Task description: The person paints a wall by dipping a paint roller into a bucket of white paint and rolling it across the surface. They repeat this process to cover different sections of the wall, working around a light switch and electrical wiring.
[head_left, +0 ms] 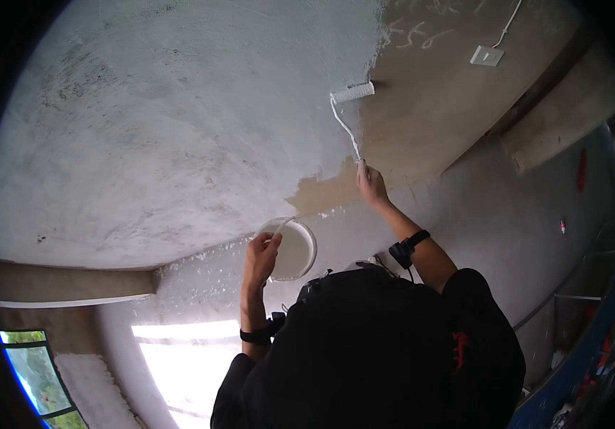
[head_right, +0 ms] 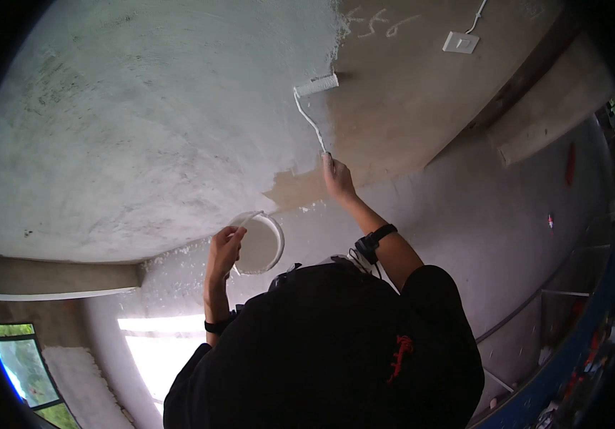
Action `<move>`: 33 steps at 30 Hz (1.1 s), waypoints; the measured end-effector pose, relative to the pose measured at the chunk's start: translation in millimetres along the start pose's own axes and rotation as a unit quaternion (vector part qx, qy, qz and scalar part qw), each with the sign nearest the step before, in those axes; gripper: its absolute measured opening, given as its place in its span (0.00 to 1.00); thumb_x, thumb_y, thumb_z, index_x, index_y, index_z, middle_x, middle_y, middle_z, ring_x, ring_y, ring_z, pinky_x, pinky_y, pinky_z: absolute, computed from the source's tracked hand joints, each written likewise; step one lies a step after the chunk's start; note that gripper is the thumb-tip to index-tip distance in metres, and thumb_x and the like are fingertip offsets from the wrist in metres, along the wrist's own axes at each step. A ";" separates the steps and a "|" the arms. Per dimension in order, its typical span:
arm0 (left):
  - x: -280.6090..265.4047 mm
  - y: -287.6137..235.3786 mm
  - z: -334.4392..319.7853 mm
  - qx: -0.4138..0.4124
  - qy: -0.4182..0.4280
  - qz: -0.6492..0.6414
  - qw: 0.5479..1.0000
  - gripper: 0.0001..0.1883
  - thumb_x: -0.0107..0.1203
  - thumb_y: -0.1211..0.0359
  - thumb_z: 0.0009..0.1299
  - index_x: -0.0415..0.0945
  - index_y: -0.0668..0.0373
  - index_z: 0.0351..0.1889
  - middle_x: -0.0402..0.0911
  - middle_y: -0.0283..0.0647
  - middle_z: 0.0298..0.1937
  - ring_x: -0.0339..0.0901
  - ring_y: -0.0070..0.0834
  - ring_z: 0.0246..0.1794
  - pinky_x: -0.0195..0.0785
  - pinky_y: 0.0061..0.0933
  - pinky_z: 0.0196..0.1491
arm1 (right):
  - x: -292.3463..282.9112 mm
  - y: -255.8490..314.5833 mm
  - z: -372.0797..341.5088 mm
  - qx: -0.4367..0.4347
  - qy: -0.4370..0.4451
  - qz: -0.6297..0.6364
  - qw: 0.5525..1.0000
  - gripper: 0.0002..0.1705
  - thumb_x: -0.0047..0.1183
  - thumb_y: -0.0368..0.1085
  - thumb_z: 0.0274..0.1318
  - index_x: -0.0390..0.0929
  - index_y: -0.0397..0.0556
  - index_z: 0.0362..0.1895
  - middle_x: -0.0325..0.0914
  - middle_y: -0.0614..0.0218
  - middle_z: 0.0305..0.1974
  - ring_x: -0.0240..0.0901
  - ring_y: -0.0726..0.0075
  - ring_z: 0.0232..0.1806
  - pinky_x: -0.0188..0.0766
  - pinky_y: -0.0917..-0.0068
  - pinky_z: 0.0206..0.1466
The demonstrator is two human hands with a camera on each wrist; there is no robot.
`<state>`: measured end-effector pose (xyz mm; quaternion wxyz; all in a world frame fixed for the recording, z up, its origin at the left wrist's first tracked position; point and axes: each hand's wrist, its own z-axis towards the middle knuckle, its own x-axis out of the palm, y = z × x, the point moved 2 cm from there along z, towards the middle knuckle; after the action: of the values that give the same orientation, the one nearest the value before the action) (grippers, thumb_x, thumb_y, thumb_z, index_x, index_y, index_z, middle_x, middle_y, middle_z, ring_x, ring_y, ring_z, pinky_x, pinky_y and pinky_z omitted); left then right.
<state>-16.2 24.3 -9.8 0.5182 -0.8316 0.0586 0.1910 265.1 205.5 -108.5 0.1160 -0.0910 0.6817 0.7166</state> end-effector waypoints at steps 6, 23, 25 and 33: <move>4.3 -1.9 1.2 0.002 0.014 -0.016 1.000 0.17 0.56 0.59 0.70 0.78 0.66 0.40 0.70 0.29 0.19 0.63 0.14 0.19 0.56 0.20 0.22 | 1.0 -32.6 -15.1 0.039 -0.020 -0.012 0.999 0.33 0.36 0.57 0.69 0.69 0.40 0.22 0.68 0.57 0.17 0.66 0.64 0.22 0.63 0.63 0.29; -2.4 6.4 5.0 0.003 -0.013 -0.015 1.000 0.15 0.56 0.59 0.70 0.79 0.64 0.40 0.68 0.27 0.18 0.62 0.14 0.16 0.55 0.19 0.18 | -40.2 141.0 54.6 -0.012 0.033 0.230 0.973 0.31 0.34 0.62 0.70 0.62 0.53 0.22 0.56 0.78 0.14 0.49 0.84 0.12 0.47 0.81 0.14; -2.2 7.5 5.5 0.014 -0.017 -0.012 1.000 0.15 0.56 0.59 0.70 0.79 0.64 0.39 0.68 0.27 0.18 0.62 0.14 0.15 0.55 0.19 0.18 | -38.0 138.5 54.6 -0.023 0.037 0.231 0.972 0.31 0.33 0.62 0.70 0.61 0.53 0.21 0.56 0.78 0.14 0.49 0.84 0.12 0.46 0.81 0.14; -0.8 7.3 6.8 0.009 -0.010 -0.023 1.000 0.16 0.57 0.58 0.70 0.78 0.64 0.39 0.68 0.28 0.19 0.62 0.14 0.16 0.54 0.19 0.18 | -23.6 47.3 32.4 0.018 0.036 0.157 0.987 0.34 0.31 0.65 0.68 0.61 0.53 0.19 0.56 0.78 0.12 0.51 0.82 0.10 0.49 0.80 0.13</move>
<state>-20.8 27.0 -18.3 0.5303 -0.8262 0.0365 0.1867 274.9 234.8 -54.8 -0.0212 -0.0067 0.7044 0.7095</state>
